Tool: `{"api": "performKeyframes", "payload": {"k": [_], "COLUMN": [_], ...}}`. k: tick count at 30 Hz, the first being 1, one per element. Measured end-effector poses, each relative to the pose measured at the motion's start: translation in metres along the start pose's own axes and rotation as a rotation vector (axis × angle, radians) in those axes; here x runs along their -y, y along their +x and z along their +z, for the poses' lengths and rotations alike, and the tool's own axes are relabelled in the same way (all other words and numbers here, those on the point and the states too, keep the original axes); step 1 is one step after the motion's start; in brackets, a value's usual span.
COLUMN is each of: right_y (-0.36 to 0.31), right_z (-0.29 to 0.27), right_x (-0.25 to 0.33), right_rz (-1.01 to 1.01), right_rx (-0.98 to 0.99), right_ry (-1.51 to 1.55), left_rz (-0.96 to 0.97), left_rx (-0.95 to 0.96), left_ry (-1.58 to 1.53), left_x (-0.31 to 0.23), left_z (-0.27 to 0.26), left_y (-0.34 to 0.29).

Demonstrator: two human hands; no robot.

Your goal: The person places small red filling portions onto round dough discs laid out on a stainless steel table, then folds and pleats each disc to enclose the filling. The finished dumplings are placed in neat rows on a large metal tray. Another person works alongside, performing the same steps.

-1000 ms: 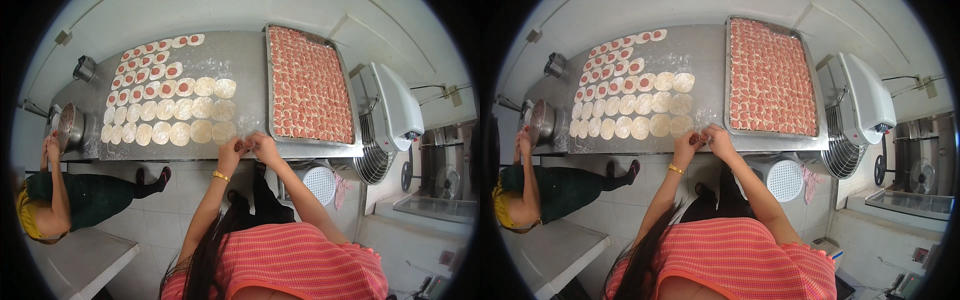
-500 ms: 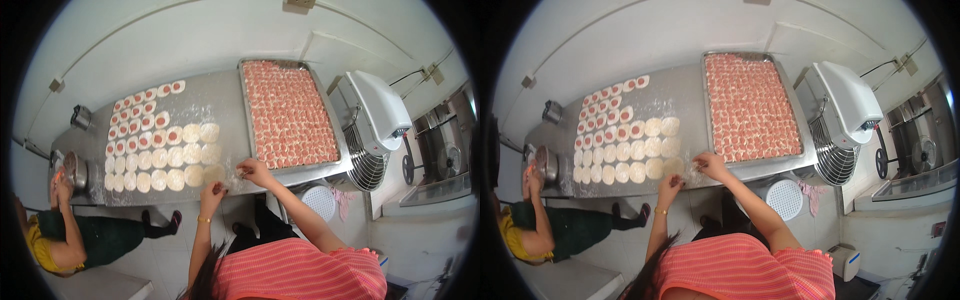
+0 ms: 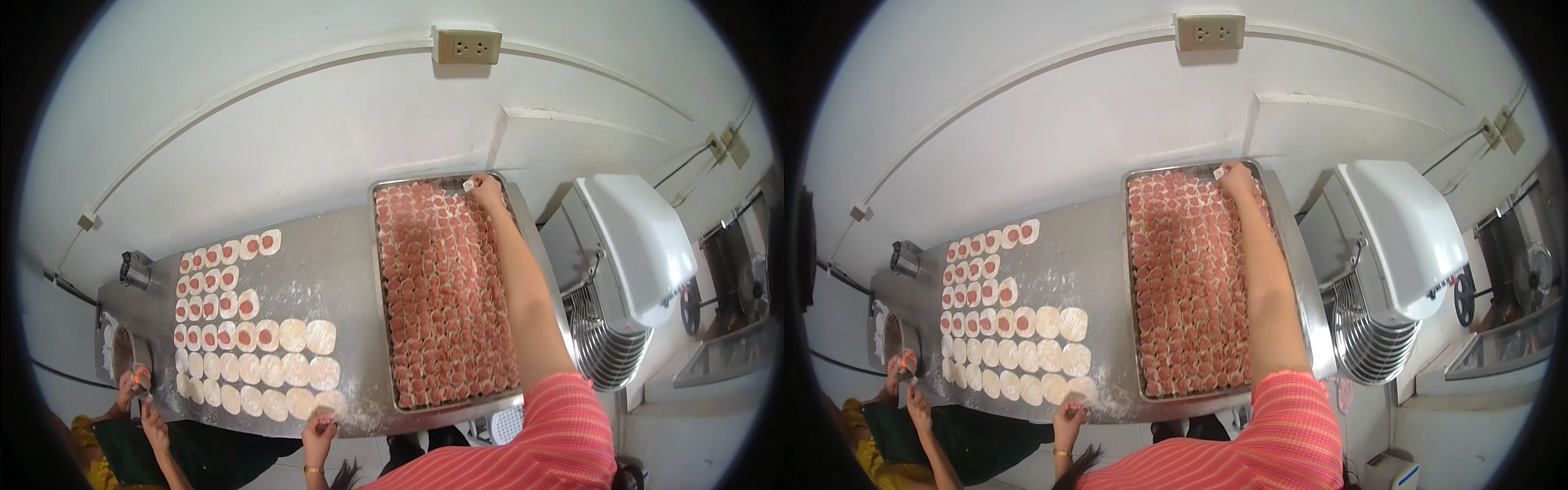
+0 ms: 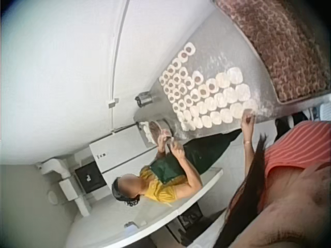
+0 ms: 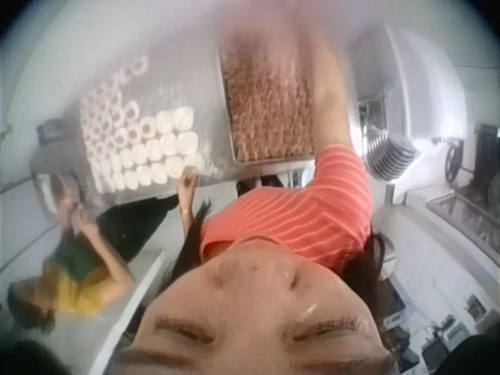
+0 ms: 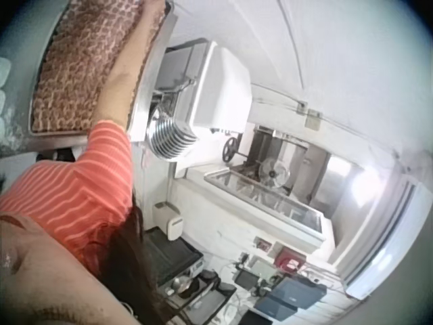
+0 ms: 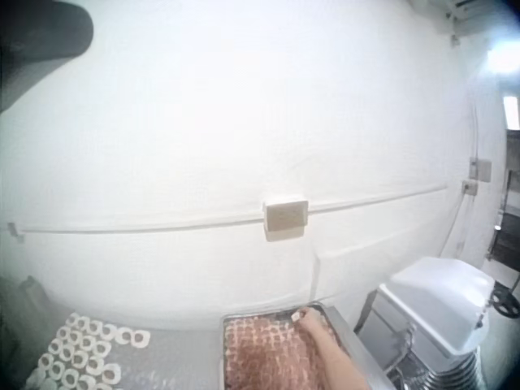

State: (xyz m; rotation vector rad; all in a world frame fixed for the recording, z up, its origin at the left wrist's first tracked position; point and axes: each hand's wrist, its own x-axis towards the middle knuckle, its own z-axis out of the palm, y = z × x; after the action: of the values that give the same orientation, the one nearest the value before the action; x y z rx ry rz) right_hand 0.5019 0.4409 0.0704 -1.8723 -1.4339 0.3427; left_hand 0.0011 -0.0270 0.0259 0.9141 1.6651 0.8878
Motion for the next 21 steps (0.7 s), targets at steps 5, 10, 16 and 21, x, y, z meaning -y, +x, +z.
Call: {"api": "performKeyframes", "payload": {"k": [5,10,16,21], "right_y": [0.041,0.053,0.050,0.053], "right_z": [0.050,0.081,0.084,0.082], "right_x": [-0.018,-0.022,-0.014,-0.012], "right_rz": [-0.078,-0.068,-0.129,-0.131], "right_rx": [0.049,0.109,0.148,0.288], "right_ry": [-0.120,-0.240,-0.274,-0.264], "left_rz": [-0.069,-0.093,-0.101,-0.084], "left_rx": [-0.064,-0.084,-0.069,-0.003], "left_ry": [-0.024,0.008,0.080,0.202], "left_x": [-0.013,-0.020,-0.024,-0.036], "left_z": [0.022,0.035,0.051,0.060], "left_y": [-0.010,-0.007,-0.004,-0.002]}}
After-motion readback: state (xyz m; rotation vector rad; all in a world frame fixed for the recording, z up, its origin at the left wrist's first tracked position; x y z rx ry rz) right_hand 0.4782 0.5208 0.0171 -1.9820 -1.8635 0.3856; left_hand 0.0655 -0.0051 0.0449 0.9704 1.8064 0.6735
